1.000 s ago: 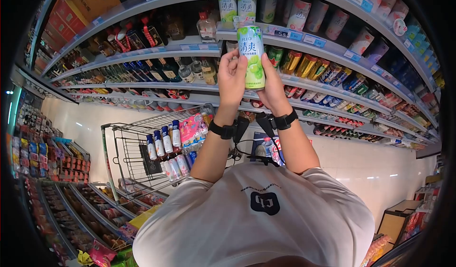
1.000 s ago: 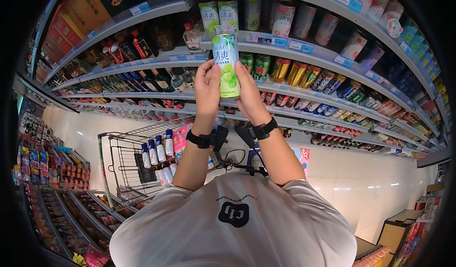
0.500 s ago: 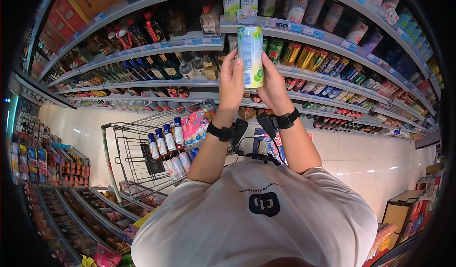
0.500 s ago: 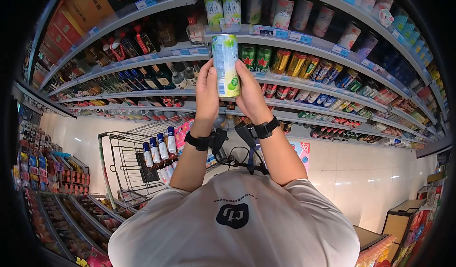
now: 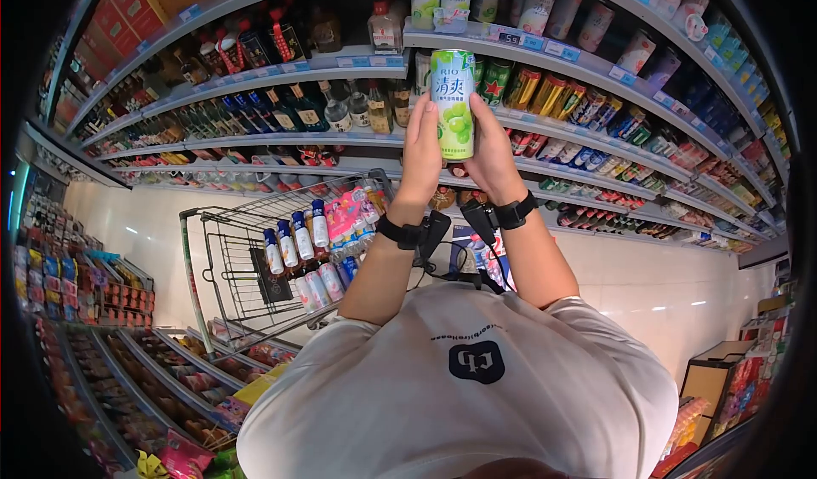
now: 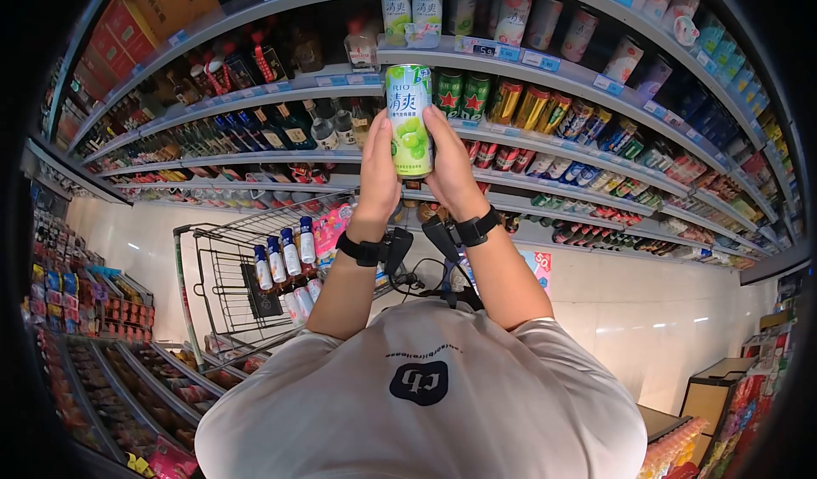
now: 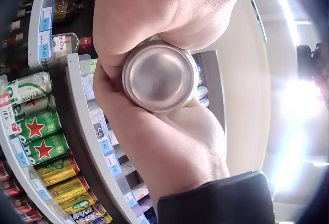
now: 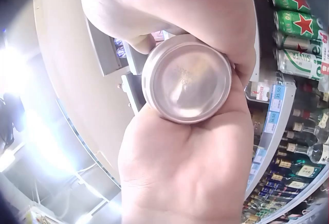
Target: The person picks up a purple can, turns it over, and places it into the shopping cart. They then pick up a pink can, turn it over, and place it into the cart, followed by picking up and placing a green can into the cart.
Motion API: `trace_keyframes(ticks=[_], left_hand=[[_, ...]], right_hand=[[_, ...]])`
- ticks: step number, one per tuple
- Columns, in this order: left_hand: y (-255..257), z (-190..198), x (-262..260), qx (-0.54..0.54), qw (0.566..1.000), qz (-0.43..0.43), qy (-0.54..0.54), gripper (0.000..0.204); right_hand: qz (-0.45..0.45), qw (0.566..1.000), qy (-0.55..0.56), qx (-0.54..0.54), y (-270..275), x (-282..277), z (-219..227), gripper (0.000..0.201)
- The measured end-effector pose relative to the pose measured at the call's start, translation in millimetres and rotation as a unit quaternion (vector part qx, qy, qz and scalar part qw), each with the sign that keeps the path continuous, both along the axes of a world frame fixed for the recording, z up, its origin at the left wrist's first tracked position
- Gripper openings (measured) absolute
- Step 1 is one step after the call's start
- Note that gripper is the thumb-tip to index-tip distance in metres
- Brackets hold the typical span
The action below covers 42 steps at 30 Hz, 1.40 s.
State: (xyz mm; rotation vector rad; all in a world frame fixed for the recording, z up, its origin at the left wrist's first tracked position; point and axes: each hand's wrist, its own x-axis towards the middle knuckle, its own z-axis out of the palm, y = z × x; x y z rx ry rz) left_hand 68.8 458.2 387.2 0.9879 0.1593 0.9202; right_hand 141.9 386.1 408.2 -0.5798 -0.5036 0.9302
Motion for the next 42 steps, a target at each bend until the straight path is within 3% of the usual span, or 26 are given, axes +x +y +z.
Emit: trace_keyframes(ticks=[4, 6, 8, 13, 15, 18, 20, 22, 24, 28, 30, 35, 38, 40, 42], left_hand=[[-2.4, -5.6, 1.0, 0.011, 1.000, -0.002, -0.004, 0.040], [-6.3, -0.4, -5.4, 0.037, 0.998, 0.005, 0.053, 0.047], [-10.6, 2.7, -7.0, 0.011, 0.999, 0.031, 0.034, 0.049], [-11.4, -23.6, 5.1, 0.003, 0.999, 0.023, 0.034, 0.041], [-17.1, -15.7, 8.2, 0.001, 0.999, 0.013, 0.038, 0.039], [-28.0, -0.7, 11.1, 0.009, 0.999, 0.008, 0.042, 0.037], [-37.8, 9.8, 17.1, 0.094, 0.991, 0.044, 0.079, 0.037], [-39.7, 9.2, 25.1, 0.075, 0.992, 0.042, 0.088, 0.038], [-50.8, 14.6, 29.1, 0.039, 0.995, 0.042, 0.076, 0.037], [-58.6, -2.4, 44.8, 0.071, 0.984, 0.094, 0.134, 0.034], [-62.7, -3.8, 48.5, 0.068, 0.982, 0.108, 0.137, 0.033], [-75.0, -8.4, 53.6, 0.071, 0.983, 0.112, 0.129, 0.034], [-91.5, -2.7, 55.0, 0.065, 0.979, 0.130, 0.139, 0.035], [-104.3, 5.8, 53.8, 0.122, 0.960, 0.171, 0.184, 0.033], [-105.2, 5.3, 47.0, 0.102, 0.964, 0.171, 0.179, 0.033]], right_hand=[[-0.020, 0.999, -0.041, -0.027, -4.3, -7.1, -3.1, 0.033], [-0.027, 0.997, -0.066, -0.035, -7.8, -11.4, -2.6, 0.035], [-0.058, 0.990, -0.089, -0.091, -11.9, -15.1, 0.9, 0.037], [-0.035, 0.997, -0.051, -0.046, -18.3, -6.4, -2.8, 0.038], [0.005, 1.000, 0.028, -0.007, -21.4, 5.6, -5.0, 0.037], [0.001, 0.999, 0.035, 0.006, -23.5, 12.9, -3.2, 0.037], [0.009, 0.999, 0.035, 0.016, -28.1, 17.4, 1.3, 0.036], [-0.050, 0.997, -0.043, -0.037, -38.1, 20.4, 9.9, 0.038], [-0.069, 0.995, -0.045, -0.051, -47.8, 23.7, 15.0, 0.041], [-0.045, 0.994, -0.082, -0.064, -60.1, 40.3, 4.3, 0.039], [0.025, 1.000, 0.014, 0.002, -63.1, 50.8, 0.7, 0.039], [0.020, 1.000, -0.021, 0.001, -79.6, 54.2, -3.3, 0.046], [0.025, 0.999, -0.004, -0.020, -86.6, 54.9, -3.3, 0.037], [0.040, 0.999, -0.025, -0.008, -89.8, 57.9, -7.5, 0.053], [0.026, 0.999, -0.047, -0.007, -90.4, 56.1, -6.2, 0.056]])
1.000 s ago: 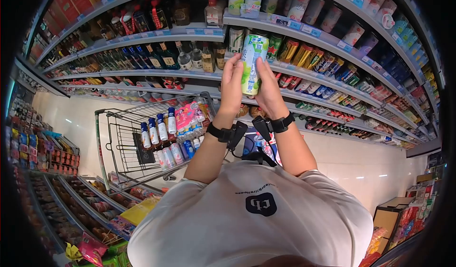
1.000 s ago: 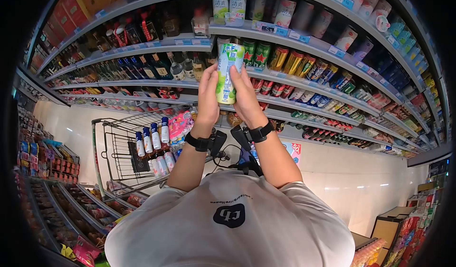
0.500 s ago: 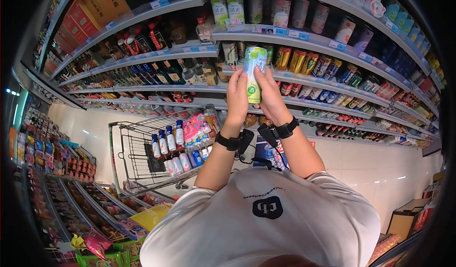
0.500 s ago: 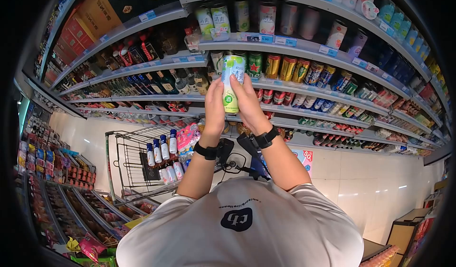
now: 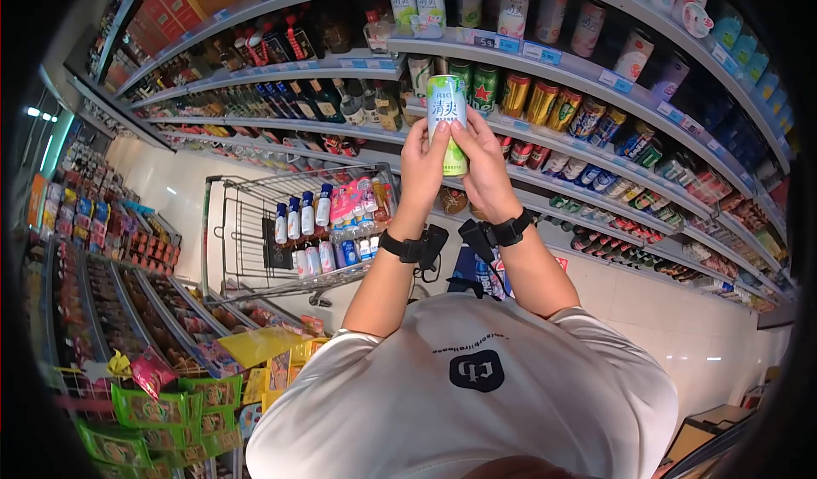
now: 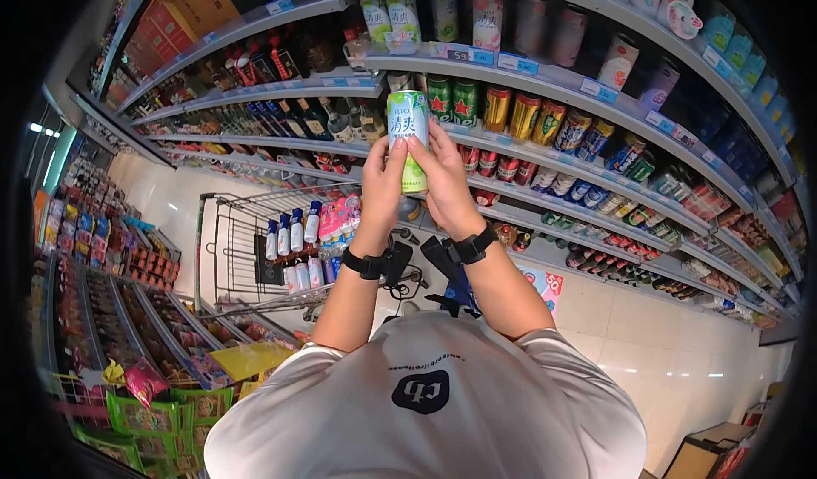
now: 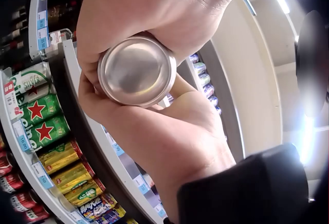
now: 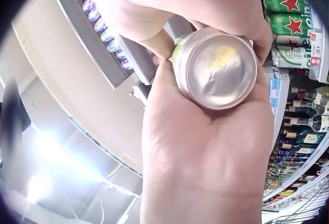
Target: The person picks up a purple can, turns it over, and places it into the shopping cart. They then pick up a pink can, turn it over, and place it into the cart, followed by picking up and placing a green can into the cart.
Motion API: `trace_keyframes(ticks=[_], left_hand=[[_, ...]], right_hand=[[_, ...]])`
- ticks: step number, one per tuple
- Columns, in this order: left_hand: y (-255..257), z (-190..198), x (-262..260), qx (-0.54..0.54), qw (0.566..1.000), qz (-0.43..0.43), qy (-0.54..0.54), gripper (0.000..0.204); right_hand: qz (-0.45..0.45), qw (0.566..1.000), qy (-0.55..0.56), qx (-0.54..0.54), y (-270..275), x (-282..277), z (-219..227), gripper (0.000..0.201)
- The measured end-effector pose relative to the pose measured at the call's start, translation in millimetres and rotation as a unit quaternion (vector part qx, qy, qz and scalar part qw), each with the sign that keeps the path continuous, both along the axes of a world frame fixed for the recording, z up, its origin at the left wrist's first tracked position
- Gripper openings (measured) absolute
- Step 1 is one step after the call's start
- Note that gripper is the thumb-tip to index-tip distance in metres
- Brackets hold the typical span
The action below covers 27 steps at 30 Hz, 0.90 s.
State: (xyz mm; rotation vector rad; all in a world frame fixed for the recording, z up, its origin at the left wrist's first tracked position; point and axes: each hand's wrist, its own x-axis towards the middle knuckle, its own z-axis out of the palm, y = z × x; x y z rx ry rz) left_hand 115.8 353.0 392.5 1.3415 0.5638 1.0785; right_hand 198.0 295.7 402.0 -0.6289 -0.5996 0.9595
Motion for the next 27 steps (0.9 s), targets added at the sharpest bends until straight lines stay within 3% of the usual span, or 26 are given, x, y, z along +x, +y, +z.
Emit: trace_keyframes(ticks=[2, 6, 8, 10, 12, 14, 18, 22, 27], left_hand=[[-2.3, -2.8, -6.4, -0.005, 1.000, -0.020, 0.018, 0.037], [-14.7, -18.1, -7.4, 0.051, 0.994, 0.091, 0.011, 0.044], [-17.9, -21.5, -12.3, 0.041, 0.994, 0.098, 0.002, 0.044], [-19.2, -23.4, -20.4, 0.028, 0.995, 0.101, 0.004, 0.042], [-22.2, -22.0, -25.7, 0.000, 0.995, 0.101, -0.007, 0.040], [-26.3, -19.3, -32.3, 0.024, 0.987, 0.129, 0.089, 0.036], [-12.8, -32.1, -54.7, 0.020, 0.980, 0.172, 0.099, 0.042], [-13.5, -33.5, -77.1, -0.003, 0.985, 0.170, 0.015, 0.045], [2.2, -44.7, -120.7, -0.012, 0.977, 0.212, -0.014, 0.039]], right_hand=[[-0.014, 1.000, -0.021, 0.003, -3.4, -3.5, -0.6, 0.059], [0.030, 0.999, -0.019, -0.009, -5.6, -4.8, -4.0, 0.061], [0.074, 0.993, 0.088, 0.018, -8.6, -5.3, -5.3, 0.057], [0.104, 0.991, 0.083, 0.006, -7.0, -7.4, -13.3, 0.056], [0.102, 0.994, 0.039, -0.002, -5.5, -13.1, -18.2, 0.056], [0.114, 0.993, 0.040, 0.003, -1.6, -18.5, -23.3, 0.056], [0.116, 0.993, -0.012, -0.018, 7.6, -35.8, -22.9, 0.059], [0.087, 0.991, -0.099, -0.031, 20.5, -60.7, -22.6, 0.061], [0.183, 0.980, 0.066, -0.035, 44.2, -106.0, -35.7, 0.047]])
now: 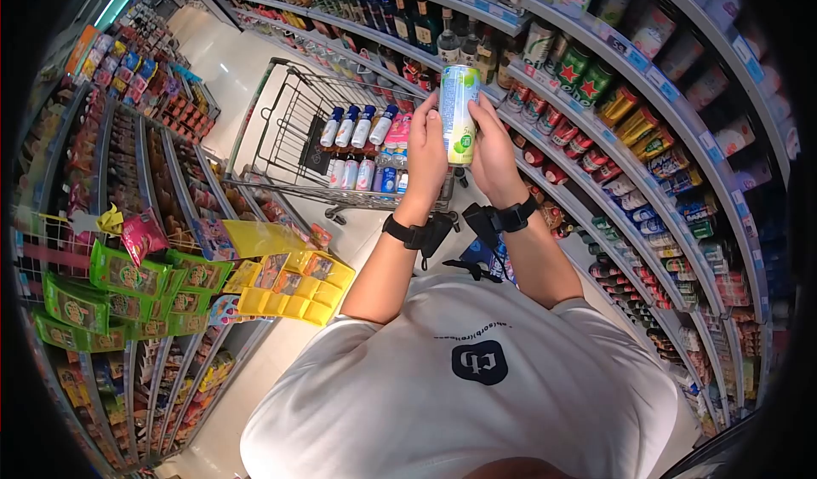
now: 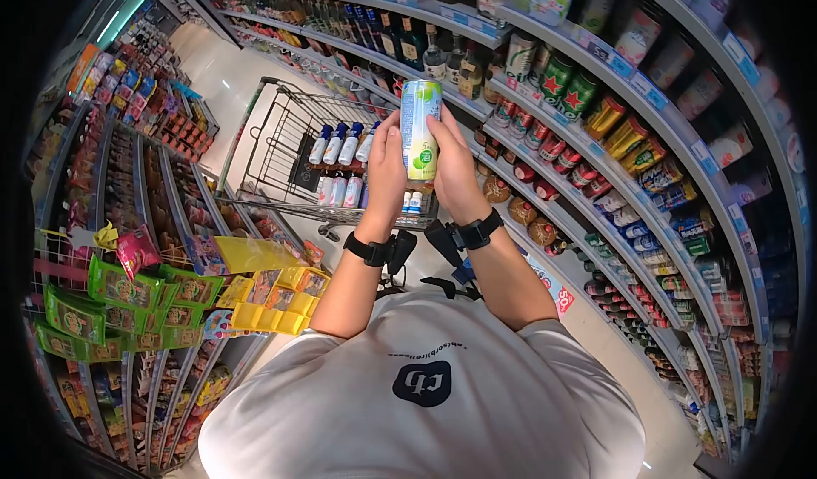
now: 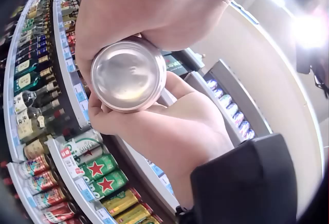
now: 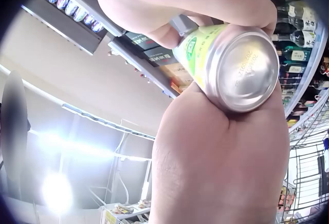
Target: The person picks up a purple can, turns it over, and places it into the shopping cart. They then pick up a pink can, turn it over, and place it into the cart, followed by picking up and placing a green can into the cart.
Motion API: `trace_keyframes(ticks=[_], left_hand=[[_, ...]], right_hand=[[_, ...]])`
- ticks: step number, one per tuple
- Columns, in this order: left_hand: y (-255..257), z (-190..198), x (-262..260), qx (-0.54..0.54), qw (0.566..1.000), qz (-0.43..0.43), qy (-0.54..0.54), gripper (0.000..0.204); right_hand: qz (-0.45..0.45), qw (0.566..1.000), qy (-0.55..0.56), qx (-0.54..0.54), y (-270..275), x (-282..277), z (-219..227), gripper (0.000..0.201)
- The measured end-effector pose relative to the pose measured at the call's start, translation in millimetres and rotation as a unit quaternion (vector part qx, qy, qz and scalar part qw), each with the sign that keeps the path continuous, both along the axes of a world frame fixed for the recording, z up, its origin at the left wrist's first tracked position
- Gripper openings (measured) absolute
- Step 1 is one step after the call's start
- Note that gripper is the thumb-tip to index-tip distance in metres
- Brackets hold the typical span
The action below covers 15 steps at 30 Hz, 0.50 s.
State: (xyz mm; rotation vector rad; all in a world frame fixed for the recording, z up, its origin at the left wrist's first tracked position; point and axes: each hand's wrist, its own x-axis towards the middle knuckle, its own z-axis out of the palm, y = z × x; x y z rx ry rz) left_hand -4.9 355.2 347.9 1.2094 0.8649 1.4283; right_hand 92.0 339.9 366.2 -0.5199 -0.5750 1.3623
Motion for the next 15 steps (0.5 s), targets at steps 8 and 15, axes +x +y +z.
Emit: trace_keyframes(ticks=[8, 15], left_hand=[[39.4, -2.6, -114.2, -0.030, 0.997, -0.046, -0.058, 0.034], [84.3, -19.0, -227.9, -0.082, 0.993, -0.065, -0.055, 0.033]], right_hand=[[0.013, 0.990, -0.133, -0.038, 44.7, -113.0, -2.4, 0.052], [0.025, 0.974, -0.210, -0.075, 81.4, -205.5, -20.7, 0.045]])
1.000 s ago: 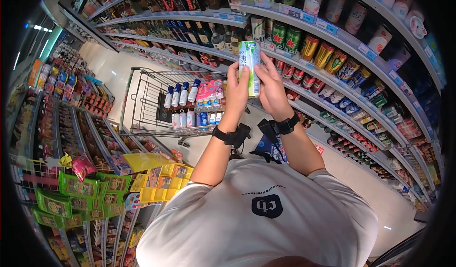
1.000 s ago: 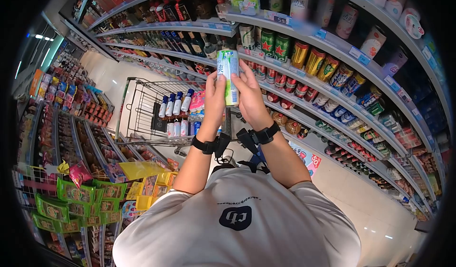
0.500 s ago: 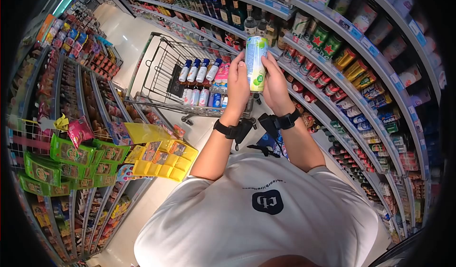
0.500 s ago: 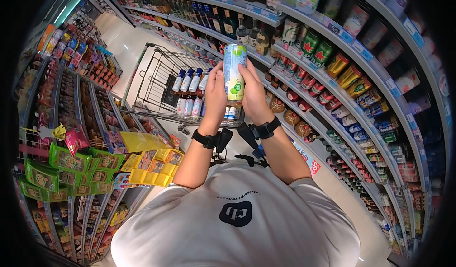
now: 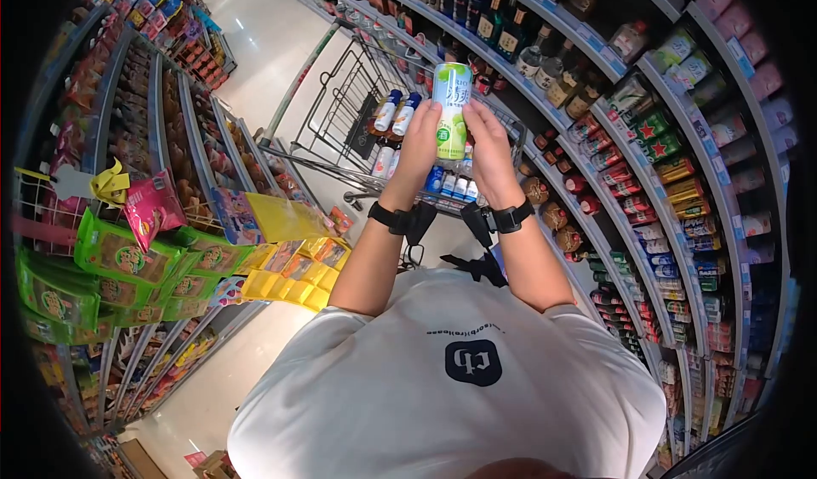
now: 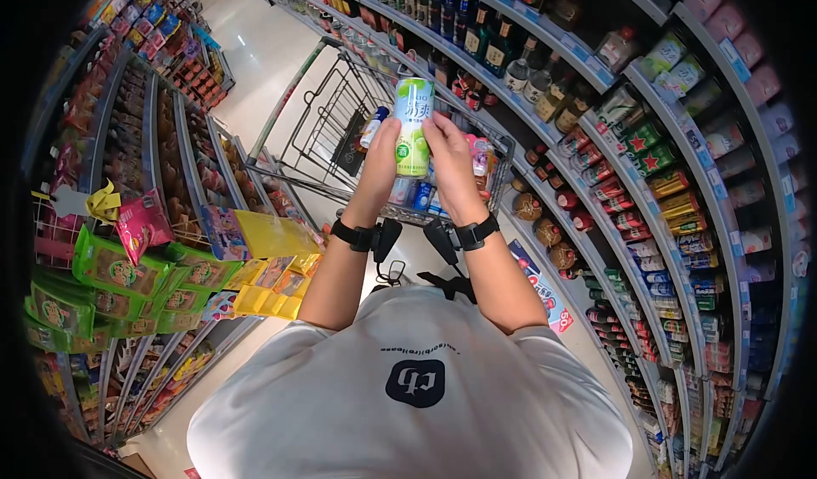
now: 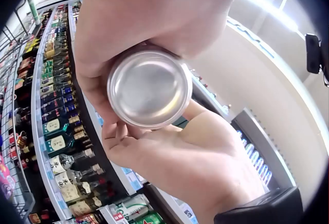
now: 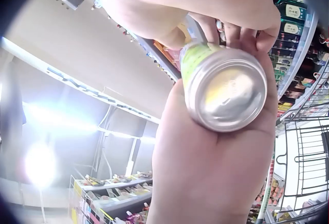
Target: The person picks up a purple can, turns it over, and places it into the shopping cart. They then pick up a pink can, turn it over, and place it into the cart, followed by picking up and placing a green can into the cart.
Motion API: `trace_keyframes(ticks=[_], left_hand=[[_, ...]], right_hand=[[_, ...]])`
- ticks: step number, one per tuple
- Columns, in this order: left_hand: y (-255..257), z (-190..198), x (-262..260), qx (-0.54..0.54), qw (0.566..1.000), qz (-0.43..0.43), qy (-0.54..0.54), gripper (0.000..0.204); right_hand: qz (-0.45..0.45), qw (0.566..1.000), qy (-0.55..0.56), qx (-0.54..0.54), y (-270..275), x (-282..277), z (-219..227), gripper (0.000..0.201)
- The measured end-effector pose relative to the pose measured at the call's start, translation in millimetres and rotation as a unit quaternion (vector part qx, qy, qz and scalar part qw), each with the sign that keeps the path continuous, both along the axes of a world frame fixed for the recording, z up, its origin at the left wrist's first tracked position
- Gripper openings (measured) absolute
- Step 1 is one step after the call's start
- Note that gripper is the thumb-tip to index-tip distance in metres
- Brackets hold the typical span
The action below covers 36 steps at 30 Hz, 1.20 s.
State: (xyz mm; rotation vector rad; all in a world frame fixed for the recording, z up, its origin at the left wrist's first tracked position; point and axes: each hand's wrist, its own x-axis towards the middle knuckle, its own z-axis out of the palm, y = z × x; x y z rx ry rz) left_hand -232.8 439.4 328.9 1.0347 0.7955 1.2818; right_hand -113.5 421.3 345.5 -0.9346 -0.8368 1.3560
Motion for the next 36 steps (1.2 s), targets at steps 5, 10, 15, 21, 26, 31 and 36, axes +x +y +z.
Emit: trace_keyframes(ticks=[5, 10, 15, 21, 26, 31, 36], left_hand=[[7.9, -6.8, -48.8, -0.007, 0.999, -0.030, 0.031, 0.035], [27.9, -32.8, -88.6, -0.068, 0.997, 0.002, 0.023, 0.036], [59.3, -67.3, -119.9, -0.034, 0.993, 0.003, 0.116, 0.039], [109.3, -120.0, -143.2, -0.122, 0.954, -0.077, 0.262, 0.047], [138.0, -184.1, -151.2, -0.230, 0.917, -0.164, 0.283, 0.041], [153.9, -265.6, -152.7, -0.346, 0.868, -0.141, 0.327, 0.037], [155.1, -351.4, -156.5, -0.341, 0.794, -0.150, 0.480, 0.036]], right_hand=[[0.048, 0.997, 0.058, -0.015, 13.2, -43.8, -11.7, 0.035], [0.074, 0.997, 0.020, -0.019, 41.5, -72.4, -33.7, 0.036], [0.105, 0.993, -0.046, -0.043, 77.6, -86.4, -73.7, 0.037], [0.107, 0.983, -0.070, -0.130, 115.7, -97.8, -139.9, 0.034], [0.098, 0.969, -0.166, -0.154, 139.5, -103.5, -238.4, 0.031], [0.167, 0.929, -0.266, -0.197, 154.2, -113.7, -330.2, 0.032], [0.193, 0.894, -0.286, -0.285, 155.1, -128.9, -394.6, 0.033]])
